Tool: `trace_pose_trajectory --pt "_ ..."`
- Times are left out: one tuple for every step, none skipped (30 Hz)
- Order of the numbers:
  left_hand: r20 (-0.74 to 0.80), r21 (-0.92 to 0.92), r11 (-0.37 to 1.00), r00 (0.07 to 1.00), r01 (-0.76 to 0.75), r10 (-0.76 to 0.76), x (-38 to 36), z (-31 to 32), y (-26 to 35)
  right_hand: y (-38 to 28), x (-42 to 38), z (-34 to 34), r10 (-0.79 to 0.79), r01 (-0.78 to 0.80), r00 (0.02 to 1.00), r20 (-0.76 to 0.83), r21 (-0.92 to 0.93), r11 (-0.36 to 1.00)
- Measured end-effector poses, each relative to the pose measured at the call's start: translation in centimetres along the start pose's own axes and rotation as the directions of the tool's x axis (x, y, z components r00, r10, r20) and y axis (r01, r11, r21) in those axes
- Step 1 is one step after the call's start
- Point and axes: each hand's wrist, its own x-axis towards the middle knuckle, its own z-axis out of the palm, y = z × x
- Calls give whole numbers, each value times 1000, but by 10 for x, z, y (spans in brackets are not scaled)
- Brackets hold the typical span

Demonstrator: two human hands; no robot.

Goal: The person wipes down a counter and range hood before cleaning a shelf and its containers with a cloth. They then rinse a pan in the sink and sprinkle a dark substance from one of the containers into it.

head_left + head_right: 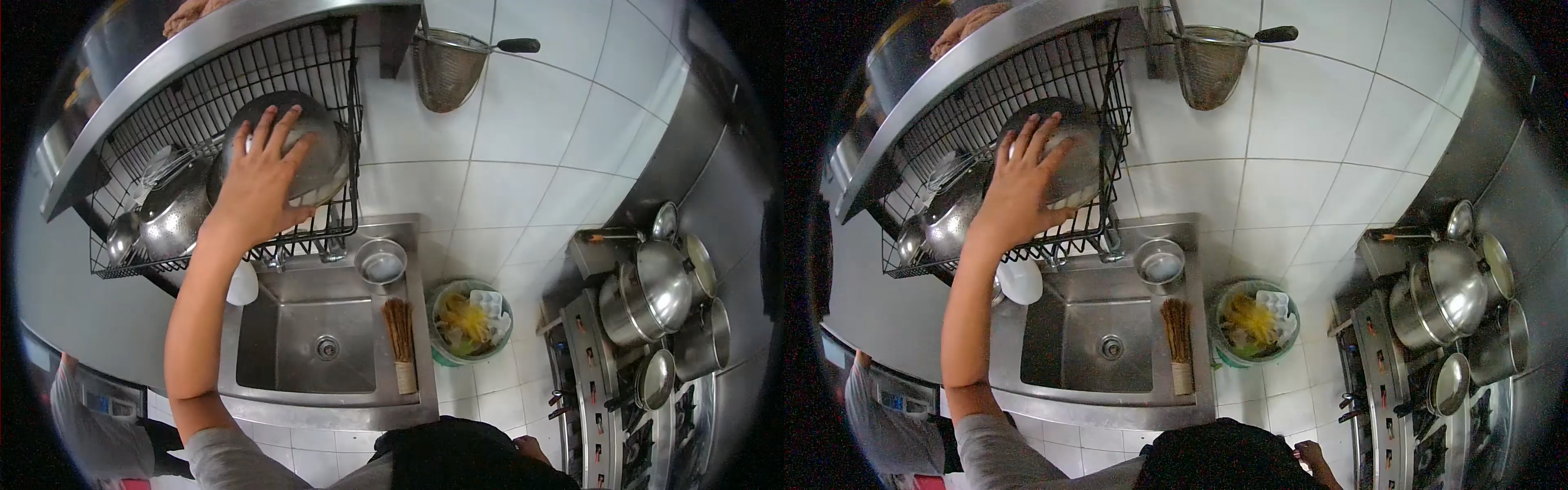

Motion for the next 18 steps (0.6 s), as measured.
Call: trace_pose_trajectory --pt "1 -1 1000 1000 -3 3 -1 -3 -3 -4 1 -1 22 -21 1000 15 -28 999" --pt "15 30 999 999 36 -37 -4 -7 -8 -3 0 0 34 -33 999 23 -40 999" --pt "27 63 995 997 75 -77 -6 -8 -13 -3 -1 1 45 -44 999 30 -52 998" --pt "28 62 995 997 72 -74 -8 -7 -18 -3 -3 2 7 -3 999 50 -92 996" --pt "-1 76 991 993 115 -115 -11 -6 -24 4 -2 3 -12 19 998 60 -111 994" --pt "-31 88 984 987 158 -155 -14 -5 -30 14 -2 5 -32 41 997 71 -130 991" --pt "-33 103 980 986 168 -165 -15 -4 -34 34 1 11 -35 40 997 68 -73 997" --pt "-34 103 981 986 167 -164 -16 -3 -38 33 0 12 -37 39 997 66 -44 998" --pt "-81 87 981 983 174 -167 -16 -1 -42 32 0 13 -38 39 997 64 -15 999" --pt "-126 70 981 977 181 -172 -17 2 -46 32 -3 12 -38 38 998 54 -1 999" --pt "-126 70 981 977 182 -172 -18 8 -54 24 -3 9 -38 38 998 49 5 999" --pt "-170 43 980 968 195 -185 -19 15 -62 18 -3 6 -39 38 998 43 12 999" --pt "-215 17 978 957 206 -197 -19 18 -67 11 -1 4 21 -20 997 78 -17 1000" --pt "-217 17 979 956 204 -196 -19 16 -66 15 0 5 51 -48 994 94 -31 998" --pt "-202 24 981 962 190 -181 -20 14 -64 19 2 6 81 -76 991 110 -46 996" --pt "-187 31 984 968 177 -168 -20 11 -63 23 4 8 78 -69 991 113 -84 994" --pt "-188 31 984 967 178 -169 -21 6 -60 19 5 7 77 -65 990 116 -104 992" --pt "-156 28 984 973 178 -172 -21 1 -56 16 5 6 76 -61 990 118 -124 990"
